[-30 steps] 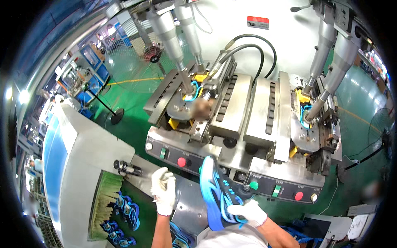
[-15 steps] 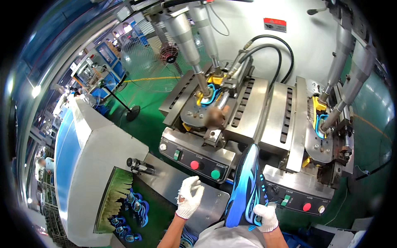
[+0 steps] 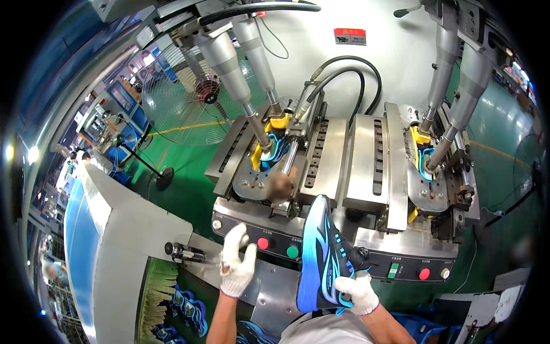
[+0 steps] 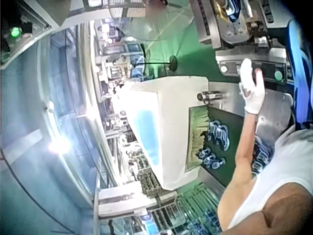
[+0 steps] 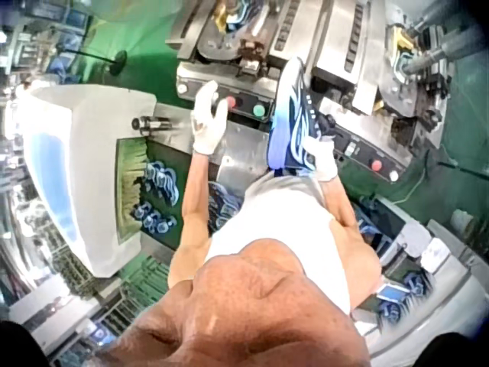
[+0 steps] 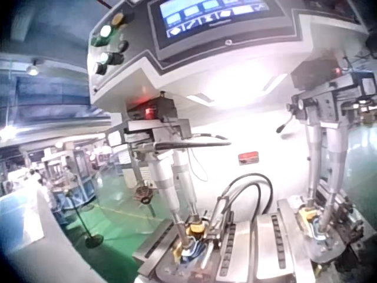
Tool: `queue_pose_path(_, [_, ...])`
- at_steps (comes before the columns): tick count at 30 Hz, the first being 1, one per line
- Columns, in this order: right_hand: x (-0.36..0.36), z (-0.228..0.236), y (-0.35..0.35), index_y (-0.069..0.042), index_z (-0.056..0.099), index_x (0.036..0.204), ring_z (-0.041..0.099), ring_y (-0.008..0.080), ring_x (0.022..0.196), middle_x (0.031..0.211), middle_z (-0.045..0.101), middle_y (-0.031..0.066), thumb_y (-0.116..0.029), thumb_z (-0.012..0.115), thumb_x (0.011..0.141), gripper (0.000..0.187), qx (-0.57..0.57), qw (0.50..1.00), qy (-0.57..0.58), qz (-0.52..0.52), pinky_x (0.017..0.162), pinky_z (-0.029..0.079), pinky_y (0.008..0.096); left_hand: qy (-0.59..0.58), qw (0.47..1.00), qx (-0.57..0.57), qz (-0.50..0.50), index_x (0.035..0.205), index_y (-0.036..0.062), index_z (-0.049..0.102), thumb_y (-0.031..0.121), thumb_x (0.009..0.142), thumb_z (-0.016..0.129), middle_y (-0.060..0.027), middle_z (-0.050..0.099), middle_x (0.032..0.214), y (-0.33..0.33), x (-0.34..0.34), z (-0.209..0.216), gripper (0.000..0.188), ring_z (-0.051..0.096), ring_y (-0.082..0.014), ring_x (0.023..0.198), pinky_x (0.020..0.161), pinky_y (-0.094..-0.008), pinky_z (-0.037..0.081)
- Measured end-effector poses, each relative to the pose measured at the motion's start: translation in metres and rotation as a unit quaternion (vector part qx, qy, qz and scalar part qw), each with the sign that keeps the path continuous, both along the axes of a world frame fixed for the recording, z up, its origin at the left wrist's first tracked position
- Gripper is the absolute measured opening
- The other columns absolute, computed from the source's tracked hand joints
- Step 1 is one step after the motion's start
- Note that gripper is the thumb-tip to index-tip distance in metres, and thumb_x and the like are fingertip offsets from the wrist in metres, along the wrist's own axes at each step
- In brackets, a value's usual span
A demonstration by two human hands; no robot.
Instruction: The person takes shoes from a conveyor belt, loads them onto shoe pressing machines, removes the pressed shoes, and places them onto another conveyor belt.
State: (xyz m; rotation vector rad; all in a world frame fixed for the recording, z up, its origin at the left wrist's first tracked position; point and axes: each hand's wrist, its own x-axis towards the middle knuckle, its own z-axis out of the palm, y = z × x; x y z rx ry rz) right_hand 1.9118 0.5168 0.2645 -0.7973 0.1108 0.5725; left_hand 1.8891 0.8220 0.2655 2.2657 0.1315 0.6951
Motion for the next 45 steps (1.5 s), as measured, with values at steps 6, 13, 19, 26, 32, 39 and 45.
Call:
queue_pose_path(6, [0.013,0.018,-0.003,0.003,0.057,0.136,0.067,0.0117,0.069,0.102,0.073,0.0075,0.001,0.069,0.079,0.058,-0.104,0.994,-0.029,-0.024,0.057,0.055,0.0254,-0.008,0.981,0.177,-0.083,0.14,0.0038,0.053,0.013,0.097,0.06,-0.022,0.054,0.14,0.042,0.144,-0.016,0.045,0.052,-0.0395,0.131,0.111,-0.0451,0.041])
queue_pose_path(13, [-0.009,-0.025,-0.043,-0.001,0.054,0.139,0.066,0.0163,0.087,0.109,0.069,0.0059,0.0,0.074,0.077,0.065,-0.198,0.98,0.026,-0.008,0.077,0.057,0.031,0.095,0.979,0.178,-0.041,0.158,0.0037,0.027,0.025,0.092,0.066,-0.0286,0.033,0.158,0.063,0.31,-0.097,0.079,0.036,-0.0454,0.144,0.119,-0.0458,0.032])
queue_pose_path(19, [-0.002,-0.002,-0.04,-0.003,0.049,0.143,0.061,0.0129,0.089,0.109,0.065,0.0035,-0.001,0.079,0.077,0.072,-0.242,0.968,0.006,-0.063,0.078,0.054,0.031,0.166,0.959,0.219,0.071,0.146,0.0154,0.045,0.023,0.083,0.076,-0.0254,0.056,0.125,0.09,0.38,-0.104,0.07,0.057,-0.0457,0.119,0.098,-0.0539,0.047])
queue_pose_path(26, [0.031,-0.002,-0.016,-0.007,0.056,0.133,0.056,0.0064,0.071,0.096,0.062,-0.001,0.002,0.073,0.082,0.055,-0.253,0.962,0.091,-0.043,0.057,0.045,0.0229,0.147,0.978,0.15,0.015,0.136,0.0123,0.05,0.028,0.079,0.076,-0.0238,0.057,0.13,0.088,0.351,-0.016,0.064,0.056,-0.043,0.122,0.102,-0.0492,0.046])
queue_pose_path(32, [0.092,0.007,0.061,-0.001,0.06,0.126,0.068,0.0174,0.095,0.107,0.07,0.0084,-0.005,0.076,0.083,0.046,-0.19,0.981,0.005,-0.026,0.084,0.057,0.0338,-0.032,0.993,0.048,0.107,0.13,0.0021,0.055,0.01,0.072,0.083,-0.0192,0.059,0.123,0.081,0.152,0.033,0.065,0.059,-0.0355,0.115,0.1,-0.0435,0.048])
queue_pose_path(39, [0.282,-0.009,0.278,-0.005,0.067,0.101,0.069,0.022,0.071,0.088,0.07,0.0098,-0.002,0.072,0.081,0.021,-0.149,0.986,-0.058,0.04,0.048,0.056,0.0367,0.114,0.949,-0.051,0.29,0.123,0.0027,0.059,0.012,0.067,0.087,-0.0202,0.06,0.117,0.065,-0.087,-0.079,0.064,0.061,-0.0383,0.106,0.095,-0.0453,0.05])
queue_pose_path(45, [0.447,-0.162,0.316,-0.008,0.068,0.089,0.073,0.027,0.086,0.088,0.073,0.0153,-0.012,0.068,0.075,0.014,-0.755,0.58,-0.305,0.015,0.073,0.058,0.0398,0.302,0.822,-0.109,0.469,0.128,0.0226,0.065,0.035,0.079,0.08,-0.0135,0.063,0.123,-0.011,-0.176,-0.177,0.053,0.06,-0.0406,0.115,0.094,-0.0503,0.05])
